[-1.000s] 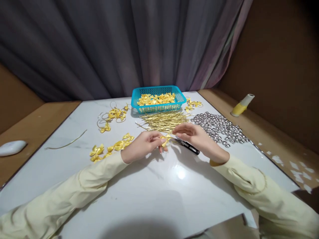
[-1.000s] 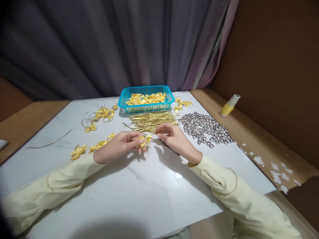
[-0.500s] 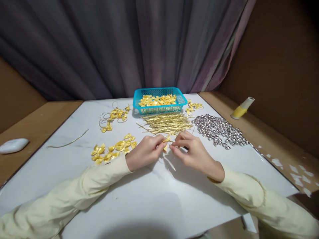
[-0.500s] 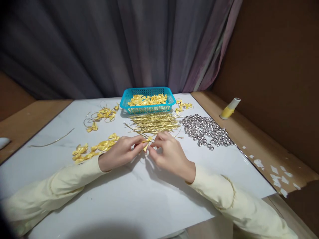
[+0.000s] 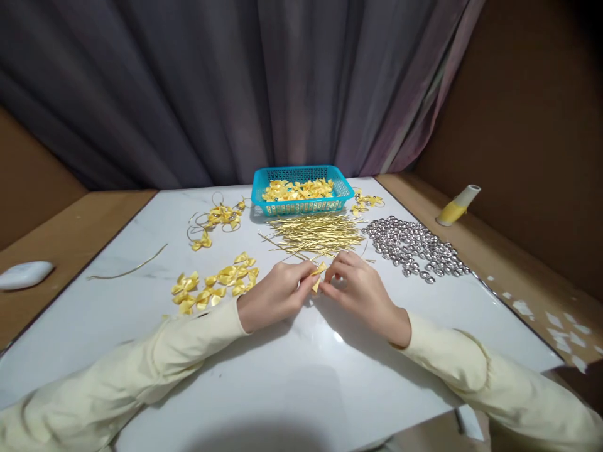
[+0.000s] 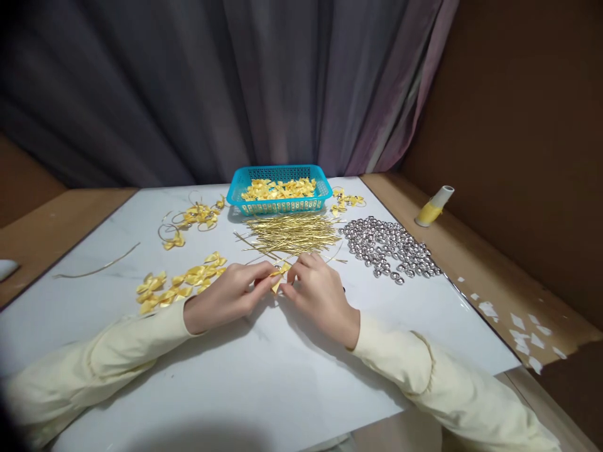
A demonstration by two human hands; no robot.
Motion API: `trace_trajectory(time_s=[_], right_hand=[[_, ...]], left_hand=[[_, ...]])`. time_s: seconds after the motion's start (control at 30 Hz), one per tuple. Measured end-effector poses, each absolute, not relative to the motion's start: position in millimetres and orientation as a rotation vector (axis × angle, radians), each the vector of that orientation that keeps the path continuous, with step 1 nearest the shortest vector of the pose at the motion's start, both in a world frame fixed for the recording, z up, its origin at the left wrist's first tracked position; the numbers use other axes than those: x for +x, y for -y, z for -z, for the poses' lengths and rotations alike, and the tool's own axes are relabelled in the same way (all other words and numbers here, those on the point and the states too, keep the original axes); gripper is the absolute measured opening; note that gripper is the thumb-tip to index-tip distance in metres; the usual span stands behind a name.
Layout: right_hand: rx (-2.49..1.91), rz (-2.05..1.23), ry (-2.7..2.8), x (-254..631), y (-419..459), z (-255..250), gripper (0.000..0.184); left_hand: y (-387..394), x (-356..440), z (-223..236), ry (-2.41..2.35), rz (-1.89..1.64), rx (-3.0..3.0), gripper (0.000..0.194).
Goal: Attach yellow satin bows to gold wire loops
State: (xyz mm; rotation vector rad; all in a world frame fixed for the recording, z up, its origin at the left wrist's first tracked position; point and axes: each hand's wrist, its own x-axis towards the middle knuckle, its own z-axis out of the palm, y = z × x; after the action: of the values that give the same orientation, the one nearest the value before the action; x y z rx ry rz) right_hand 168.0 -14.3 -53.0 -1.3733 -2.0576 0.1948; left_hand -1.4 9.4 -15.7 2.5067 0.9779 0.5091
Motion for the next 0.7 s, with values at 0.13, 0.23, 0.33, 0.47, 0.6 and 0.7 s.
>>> trace_trajectory(time_s=[0.13, 0.23, 0.33, 0.47, 0.6, 0.7], right_hand=[[-1.34, 0.238, 2.151, 166, 20, 55, 0.02], [-1.321, 0.331, 2.194, 165, 21, 56, 0.023], [-1.315, 0.139, 2.185, 165, 20, 54, 0.021], [-1.244, -0.332, 2.074, 169, 16, 46, 0.015], [-1.224, -0.794, 1.876, 176, 13, 32, 0.014], [-1.181, -1.317, 1.676, 183, 10, 24, 0.016]], left_hand=[[-10, 0, 15, -0.982, -0.502, 2.461, 0.022], [-10, 0, 15, -0.975, -0.496, 2.429, 0.022], [-9, -1, 16, -0.982, -0.493, 2.436, 0.021], [-10, -3, 16, -0.964, -0.512, 2.475, 0.022], [-13, -4, 17, -0.988, -0.513, 2.544, 0.022], [-15, -5, 18, -0.977, -0.489, 2.586, 0.021]])
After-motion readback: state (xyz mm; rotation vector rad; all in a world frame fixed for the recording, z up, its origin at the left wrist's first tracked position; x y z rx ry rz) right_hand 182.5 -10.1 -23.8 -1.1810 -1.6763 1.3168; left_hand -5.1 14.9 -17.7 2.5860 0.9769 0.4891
